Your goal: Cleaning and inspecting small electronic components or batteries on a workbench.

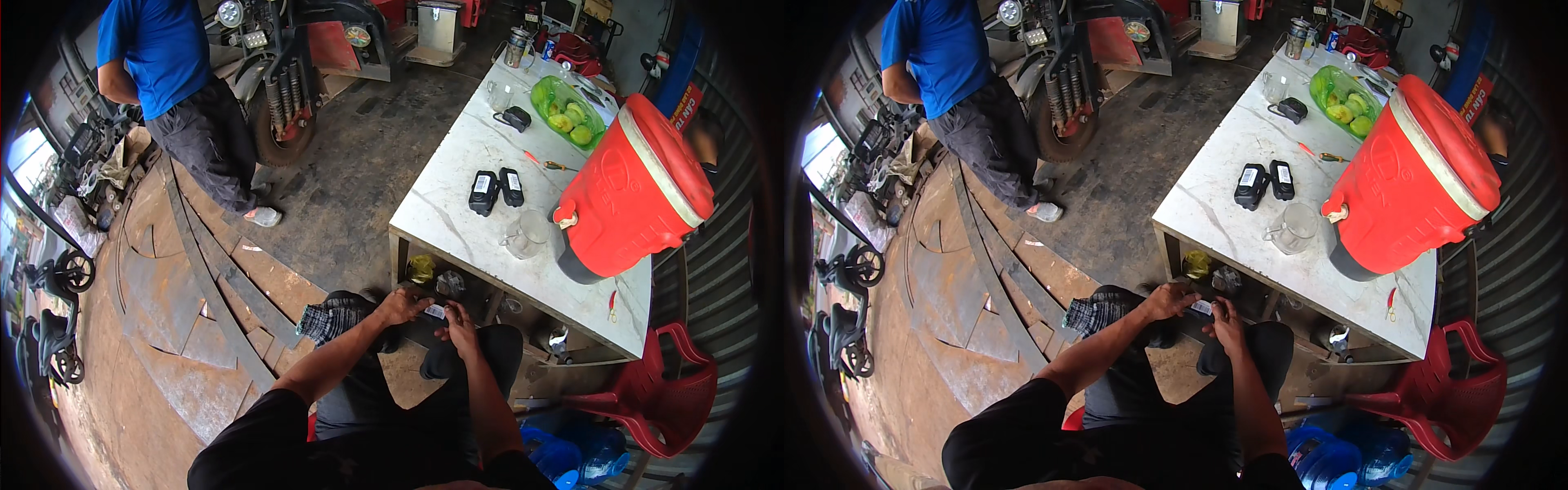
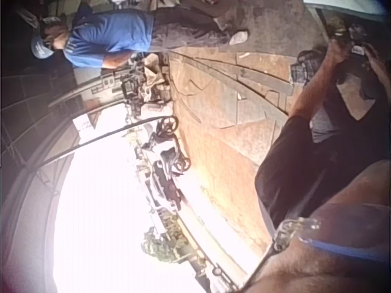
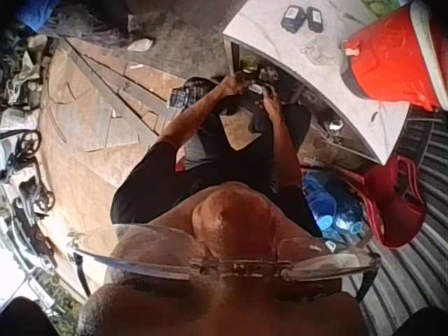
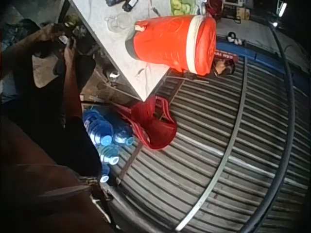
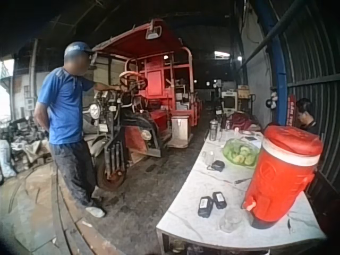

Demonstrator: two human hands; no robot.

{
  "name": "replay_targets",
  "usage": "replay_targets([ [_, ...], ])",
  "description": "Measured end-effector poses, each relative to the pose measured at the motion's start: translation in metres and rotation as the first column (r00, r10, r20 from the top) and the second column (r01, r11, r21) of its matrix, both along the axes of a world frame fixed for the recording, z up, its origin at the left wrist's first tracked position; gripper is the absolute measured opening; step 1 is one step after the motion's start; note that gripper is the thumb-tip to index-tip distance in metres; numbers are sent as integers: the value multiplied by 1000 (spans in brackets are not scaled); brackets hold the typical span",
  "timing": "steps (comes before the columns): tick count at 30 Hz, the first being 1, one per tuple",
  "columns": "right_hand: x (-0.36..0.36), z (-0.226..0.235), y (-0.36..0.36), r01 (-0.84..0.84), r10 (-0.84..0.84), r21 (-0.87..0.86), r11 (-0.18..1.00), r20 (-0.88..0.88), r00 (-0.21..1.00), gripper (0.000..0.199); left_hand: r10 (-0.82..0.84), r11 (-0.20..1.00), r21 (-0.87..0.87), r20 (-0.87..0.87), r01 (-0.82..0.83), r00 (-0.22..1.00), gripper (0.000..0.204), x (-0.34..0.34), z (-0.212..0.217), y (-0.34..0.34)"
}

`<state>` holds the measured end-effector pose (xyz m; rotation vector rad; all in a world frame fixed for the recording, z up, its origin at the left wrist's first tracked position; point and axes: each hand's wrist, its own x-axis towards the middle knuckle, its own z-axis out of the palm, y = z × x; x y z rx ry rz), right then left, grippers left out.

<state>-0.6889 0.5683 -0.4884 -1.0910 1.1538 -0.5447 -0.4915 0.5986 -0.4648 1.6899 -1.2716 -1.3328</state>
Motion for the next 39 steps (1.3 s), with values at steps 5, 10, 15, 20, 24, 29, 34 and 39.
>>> replay_targets([
  [5, -1, -1, 0, -8, 8, 9, 1000, -18, 1000, 42, -3, 1000, -14, 18, 3, 1000, 48, 0, 2, 1],
  [10, 0, 2, 1, -12, 12, 12, 1000, -50, 999, 40, -6, 1000, -12, -19, 6, 1000, 49, 1, -1, 1],
  [15, -1, 2, 1, -43, 37, -73, 996, -85, 996, 48, -22, 1000, -23, -52, 21, 998, 50, 2, -4, 0],
  [20, 0, 9, 6, -73, 60, -106, 992, -121, 991, 57, -22, 999, -29, -44, 20, 999, 51, 2, -4, 0],
  [24, 0, 5, 7, -71, 56, -109, 992, -129, 990, 59, -22, 999, -26, -3, 22, 1000, 50, 1, -8, -1],
  [29, 1, 5, 7, -84, 67, -116, 990, -145, 987, 60, -170, 937, -271, 188, 218, 967, 51, 6, -13, 2],
  [34, 1, 5, 6, -94, 78, -90, 991, -164, 983, 60, -144, 967, -186, 158, 173, 977, 53, 5, -16, 0],
  [39, -1, 4, 6, -88, 68, -109, 990, -173, 983, 58, -104, 992, -58, 123, 111, 987, 53, 2, -13, -2],
])
